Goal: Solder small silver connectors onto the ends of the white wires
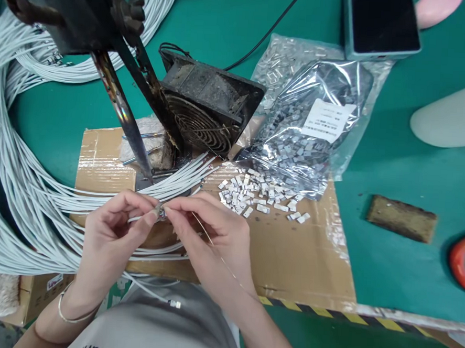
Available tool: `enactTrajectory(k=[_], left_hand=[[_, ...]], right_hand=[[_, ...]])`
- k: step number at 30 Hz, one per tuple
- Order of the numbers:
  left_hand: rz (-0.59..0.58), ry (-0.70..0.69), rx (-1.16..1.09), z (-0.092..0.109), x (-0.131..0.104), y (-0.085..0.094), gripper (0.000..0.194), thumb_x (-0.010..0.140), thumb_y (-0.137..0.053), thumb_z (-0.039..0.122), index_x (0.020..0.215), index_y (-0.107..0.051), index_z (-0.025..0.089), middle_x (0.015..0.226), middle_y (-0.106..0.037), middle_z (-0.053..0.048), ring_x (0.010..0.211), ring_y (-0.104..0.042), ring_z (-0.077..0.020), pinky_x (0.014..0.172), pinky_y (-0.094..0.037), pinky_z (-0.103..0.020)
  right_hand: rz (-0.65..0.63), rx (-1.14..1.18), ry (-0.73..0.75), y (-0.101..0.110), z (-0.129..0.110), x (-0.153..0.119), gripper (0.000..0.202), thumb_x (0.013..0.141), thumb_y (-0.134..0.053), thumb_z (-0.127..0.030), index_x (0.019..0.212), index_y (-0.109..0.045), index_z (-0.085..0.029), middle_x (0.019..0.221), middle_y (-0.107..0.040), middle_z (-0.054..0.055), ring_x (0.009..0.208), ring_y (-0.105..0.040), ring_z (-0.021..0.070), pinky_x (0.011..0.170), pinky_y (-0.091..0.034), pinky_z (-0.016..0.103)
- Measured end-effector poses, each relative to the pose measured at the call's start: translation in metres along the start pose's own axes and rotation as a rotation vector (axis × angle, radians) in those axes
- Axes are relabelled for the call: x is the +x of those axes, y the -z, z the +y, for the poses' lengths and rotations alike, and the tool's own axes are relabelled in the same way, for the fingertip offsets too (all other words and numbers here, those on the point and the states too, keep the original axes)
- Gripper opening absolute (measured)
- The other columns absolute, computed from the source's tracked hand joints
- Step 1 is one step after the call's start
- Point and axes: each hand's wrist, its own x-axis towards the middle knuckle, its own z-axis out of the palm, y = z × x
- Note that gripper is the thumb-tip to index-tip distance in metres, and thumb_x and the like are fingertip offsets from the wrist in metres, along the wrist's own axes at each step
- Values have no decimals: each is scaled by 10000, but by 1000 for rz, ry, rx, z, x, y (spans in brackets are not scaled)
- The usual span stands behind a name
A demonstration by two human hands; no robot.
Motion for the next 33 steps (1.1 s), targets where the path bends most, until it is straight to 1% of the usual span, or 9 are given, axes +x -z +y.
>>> enactTrajectory(k=[5,8,13,15,17,20,23,26,33], left_hand=[[-11,0,-8,3,1,0,114,858,-780,129,792,-729,206,866,-791,-44,687,-662,-140,506,-423,-215],[-18,-6,-34,6,3,-1,134,838,-773,91,787,-723,205,853,-795,-35,719,-688,-142,562,-475,-215],[4,-17,-20,9,7,-2,153,806,-764,73,763,-706,208,814,-785,-29,697,-656,-139,489,-366,-219],[18,-25,-26,9,9,-2,152,797,-761,74,757,-703,209,800,-781,-28,691,-646,-141,482,-352,-223],[34,-27,-34,10,11,-3,145,790,-764,81,751,-704,208,795,-783,-31,683,-641,-142,477,-345,-225],[60,-15,-33,11,13,-3,133,780,-774,95,741,-708,204,806,-799,-42,671,-638,-142,465,-331,-225],[73,-8,-44,13,15,-4,124,778,-783,108,738,-713,202,800,-805,-42,654,-631,-136,480,-369,-218],[74,-7,-53,14,17,-4,121,783,-782,109,743,-717,202,797,-800,-36,652,-634,-131,486,-383,-211],[105,-26,-55,18,19,-6,118,791,-804,138,741,-716,198,824,-808,-52,624,-618,-127,430,-294,-217]], right_hand=[[-3,-55,35,2,2,-2,143,993,-771,-193,913,-840,-289,845,-765,-24,709,-675,122,616,-537,229],[20,-147,102,5,4,-6,184,1090,-645,-248,1072,-824,-286,938,-752,-1,779,-675,132,704,-558,256],[42,-219,110,6,5,-15,309,1159,-443,-285,1359,-679,-278,993,-753,22,787,-667,160,725,-551,301],[107,-243,73,5,3,-17,228,1132,-483,-281,1296,-641,-274,922,-745,4,720,-648,159,644,-505,290],[141,-284,68,4,1,-18,119,1108,-507,-266,1060,-616,-267,785,-651,-24,633,-573,148,565,-424,283],[81,-316,156,6,-1,-15,281,1098,-481,-202,822,-501,-251,728,-511,-26,619,-495,144,578,-405,295],[49,-296,244,7,-1,-12,223,1050,-560,-136,857,-551,-245,929,-650,22,866,-652,185,778,-529,330],[79,-256,257,2,-3,-11,184,993,-656,-91,912,-613,-251,1168,-751,58,1140,-721,240,973,-559,394],[157,-187,173,-11,-8,-13,194,955,-730,-93,896,-677,-270,1142,-838,43,1127,-814,255,951,-641,377]])
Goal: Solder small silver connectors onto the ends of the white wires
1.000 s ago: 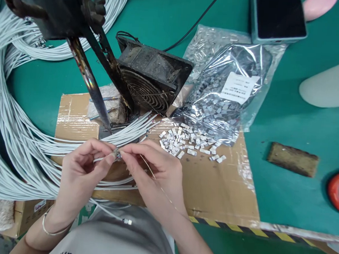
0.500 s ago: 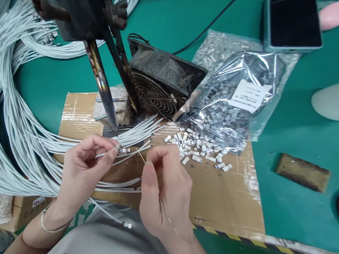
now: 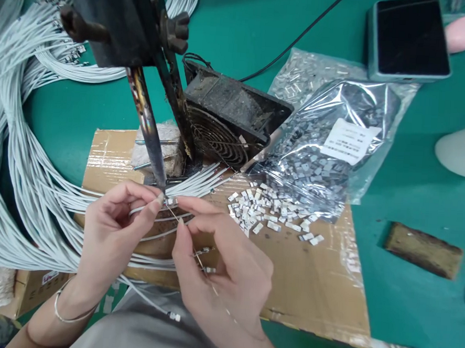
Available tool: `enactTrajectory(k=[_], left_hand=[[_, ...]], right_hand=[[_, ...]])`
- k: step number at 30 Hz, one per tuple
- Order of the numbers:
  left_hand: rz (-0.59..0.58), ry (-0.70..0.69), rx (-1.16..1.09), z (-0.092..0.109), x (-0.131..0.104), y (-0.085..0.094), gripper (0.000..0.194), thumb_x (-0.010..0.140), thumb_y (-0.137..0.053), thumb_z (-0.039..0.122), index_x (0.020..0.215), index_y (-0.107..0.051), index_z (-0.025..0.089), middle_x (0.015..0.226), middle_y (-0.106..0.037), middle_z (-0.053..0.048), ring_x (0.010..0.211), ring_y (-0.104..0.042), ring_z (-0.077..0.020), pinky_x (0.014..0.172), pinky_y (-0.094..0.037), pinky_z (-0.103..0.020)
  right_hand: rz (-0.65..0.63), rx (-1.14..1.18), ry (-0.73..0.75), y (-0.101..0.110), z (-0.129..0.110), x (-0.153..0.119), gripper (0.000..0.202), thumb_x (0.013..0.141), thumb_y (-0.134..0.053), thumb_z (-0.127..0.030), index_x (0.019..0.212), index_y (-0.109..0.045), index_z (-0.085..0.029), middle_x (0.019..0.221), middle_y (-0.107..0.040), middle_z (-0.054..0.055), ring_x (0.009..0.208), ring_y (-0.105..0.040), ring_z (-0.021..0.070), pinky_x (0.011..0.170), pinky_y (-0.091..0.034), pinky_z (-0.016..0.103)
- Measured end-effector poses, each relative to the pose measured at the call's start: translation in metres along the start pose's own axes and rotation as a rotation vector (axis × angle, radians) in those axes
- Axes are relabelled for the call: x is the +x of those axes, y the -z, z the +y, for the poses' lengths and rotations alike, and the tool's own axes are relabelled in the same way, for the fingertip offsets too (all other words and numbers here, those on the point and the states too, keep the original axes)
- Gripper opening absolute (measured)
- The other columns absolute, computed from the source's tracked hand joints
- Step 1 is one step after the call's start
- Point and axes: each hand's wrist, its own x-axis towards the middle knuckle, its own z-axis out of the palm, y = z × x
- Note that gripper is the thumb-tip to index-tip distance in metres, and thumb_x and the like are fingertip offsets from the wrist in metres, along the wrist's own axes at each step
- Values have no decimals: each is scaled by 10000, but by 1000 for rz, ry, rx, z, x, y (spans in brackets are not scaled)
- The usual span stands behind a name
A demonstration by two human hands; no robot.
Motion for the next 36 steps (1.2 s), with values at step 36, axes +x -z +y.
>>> enactTrajectory(k=[36], left_hand=[[65,-95,-20,3,9,-5,125,789,-812,114,740,-733,197,811,-789,-20,571,-533,-96,422,-310,-217]], right_hand=[[39,105,-37,-7,-5,15,198,952,-730,-79,849,-701,-245,1144,-864,28,1047,-834,194,914,-660,307]])
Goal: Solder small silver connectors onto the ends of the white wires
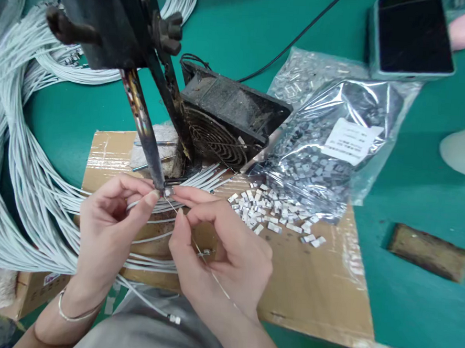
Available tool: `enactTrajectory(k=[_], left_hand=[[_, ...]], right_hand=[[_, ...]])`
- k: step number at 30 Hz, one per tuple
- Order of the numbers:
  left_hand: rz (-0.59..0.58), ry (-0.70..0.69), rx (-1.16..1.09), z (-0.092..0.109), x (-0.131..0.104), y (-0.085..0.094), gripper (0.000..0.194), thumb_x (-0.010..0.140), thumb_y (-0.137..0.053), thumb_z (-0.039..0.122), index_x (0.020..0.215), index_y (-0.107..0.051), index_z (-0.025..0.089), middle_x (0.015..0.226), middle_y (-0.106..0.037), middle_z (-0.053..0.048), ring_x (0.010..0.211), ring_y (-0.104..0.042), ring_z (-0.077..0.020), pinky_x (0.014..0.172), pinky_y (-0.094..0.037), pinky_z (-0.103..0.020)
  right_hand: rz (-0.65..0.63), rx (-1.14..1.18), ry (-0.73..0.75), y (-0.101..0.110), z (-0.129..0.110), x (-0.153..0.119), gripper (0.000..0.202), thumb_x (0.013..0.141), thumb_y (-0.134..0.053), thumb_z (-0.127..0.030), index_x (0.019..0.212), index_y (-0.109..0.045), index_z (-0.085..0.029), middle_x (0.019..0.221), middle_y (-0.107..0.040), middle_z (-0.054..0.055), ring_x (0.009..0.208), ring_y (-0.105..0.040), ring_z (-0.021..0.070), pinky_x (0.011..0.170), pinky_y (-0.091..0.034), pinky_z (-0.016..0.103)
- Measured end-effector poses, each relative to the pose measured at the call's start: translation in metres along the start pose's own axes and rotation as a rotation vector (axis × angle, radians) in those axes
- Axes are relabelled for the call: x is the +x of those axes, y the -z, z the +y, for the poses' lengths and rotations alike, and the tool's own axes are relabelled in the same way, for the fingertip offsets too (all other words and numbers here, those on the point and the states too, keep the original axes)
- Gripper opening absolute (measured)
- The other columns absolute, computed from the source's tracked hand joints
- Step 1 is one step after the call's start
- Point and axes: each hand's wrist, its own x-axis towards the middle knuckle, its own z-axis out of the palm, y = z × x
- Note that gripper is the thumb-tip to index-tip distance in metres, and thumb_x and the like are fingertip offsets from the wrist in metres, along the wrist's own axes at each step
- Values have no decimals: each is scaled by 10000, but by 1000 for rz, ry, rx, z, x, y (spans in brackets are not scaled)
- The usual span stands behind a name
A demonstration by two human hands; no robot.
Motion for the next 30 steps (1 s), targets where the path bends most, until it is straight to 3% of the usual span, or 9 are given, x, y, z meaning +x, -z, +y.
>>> enactTrajectory(k=[17,25,30], left_hand=[[-6,-35,-1,-1,0,2,128,791,-803,98,735,-732,188,820,-809,-24,546,-518,-83,419,-319,-208],[-10,-40,-16,-2,0,0,125,793,-796,112,727,-725,190,810,-803,-34,603,-575,-104,417,-306,-205],[-13,-29,-10,-2,0,2,122,795,-796,105,738,-731,191,818,-806,-28,567,-537,-91,421,-307,-210]], right_hand=[[-6,-5,57,1,3,0,228,908,-752,-30,858,-700,-247,1142,-864,-21,1035,-833,150,950,-645,246],[25,19,20,0,-1,0,208,940,-738,-64,850,-713,-249,1122,-865,-27,1025,-831,134,924,-645,228],[27,22,18,-3,-1,1,215,939,-734,-56,850,-713,-251,1114,-865,-34,1024,-830,129,935,-644,228]])
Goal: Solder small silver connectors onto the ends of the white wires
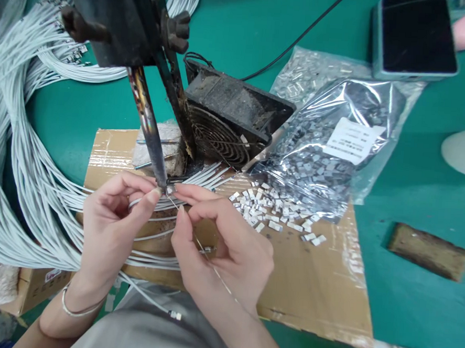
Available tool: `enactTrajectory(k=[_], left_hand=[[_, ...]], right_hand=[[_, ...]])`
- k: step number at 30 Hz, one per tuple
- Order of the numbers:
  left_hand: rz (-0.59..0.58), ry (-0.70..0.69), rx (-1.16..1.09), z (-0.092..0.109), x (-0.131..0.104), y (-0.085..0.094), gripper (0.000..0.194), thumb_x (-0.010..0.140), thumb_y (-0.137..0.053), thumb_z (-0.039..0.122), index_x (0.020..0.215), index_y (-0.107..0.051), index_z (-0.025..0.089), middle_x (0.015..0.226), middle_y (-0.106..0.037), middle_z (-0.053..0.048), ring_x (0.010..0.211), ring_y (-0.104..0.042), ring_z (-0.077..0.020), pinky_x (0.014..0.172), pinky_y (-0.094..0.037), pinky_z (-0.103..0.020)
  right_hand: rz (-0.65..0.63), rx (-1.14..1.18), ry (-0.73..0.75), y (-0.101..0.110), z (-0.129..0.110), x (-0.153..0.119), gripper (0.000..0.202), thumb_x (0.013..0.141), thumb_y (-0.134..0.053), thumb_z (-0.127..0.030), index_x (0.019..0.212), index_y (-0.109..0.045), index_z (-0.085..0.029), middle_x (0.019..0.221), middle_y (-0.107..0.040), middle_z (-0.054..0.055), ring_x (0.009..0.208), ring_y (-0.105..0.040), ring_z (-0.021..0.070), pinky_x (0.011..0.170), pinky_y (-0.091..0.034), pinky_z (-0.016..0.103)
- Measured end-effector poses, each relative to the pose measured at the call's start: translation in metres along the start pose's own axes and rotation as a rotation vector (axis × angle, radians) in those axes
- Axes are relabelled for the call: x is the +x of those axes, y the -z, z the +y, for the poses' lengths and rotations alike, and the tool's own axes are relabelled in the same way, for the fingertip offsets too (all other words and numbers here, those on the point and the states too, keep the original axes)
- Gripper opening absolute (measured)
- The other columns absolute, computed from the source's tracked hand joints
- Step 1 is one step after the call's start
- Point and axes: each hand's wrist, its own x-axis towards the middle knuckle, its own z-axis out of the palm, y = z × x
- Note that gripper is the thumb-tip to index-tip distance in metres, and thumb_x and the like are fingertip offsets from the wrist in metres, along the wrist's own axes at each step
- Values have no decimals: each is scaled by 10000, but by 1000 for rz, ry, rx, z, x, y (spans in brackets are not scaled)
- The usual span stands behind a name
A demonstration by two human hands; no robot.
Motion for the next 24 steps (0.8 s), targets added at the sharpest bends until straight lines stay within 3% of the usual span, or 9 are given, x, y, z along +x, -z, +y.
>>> enactTrajectory(k=[11,24], left_hand=[[-6,-6,-5,-2,-1,2,131,795,-799,92,739,-732,191,827,-809,-9,503,-440,-64,442,-339,-213],[-4,7,-10,0,-1,0,140,762,-814,88,716,-730,190,828,-811,-36,541,-503,-84,451,-345,-210]], right_hand=[[-36,-5,59,4,5,-1,241,901,-752,-7,878,-717,-245,1129,-863,-25,1078,-827,153,978,-641,256],[-5,-24,8,1,2,0,192,940,-737,-74,862,-727,-249,1092,-867,34,1027,-833,216,877,-658,341]])
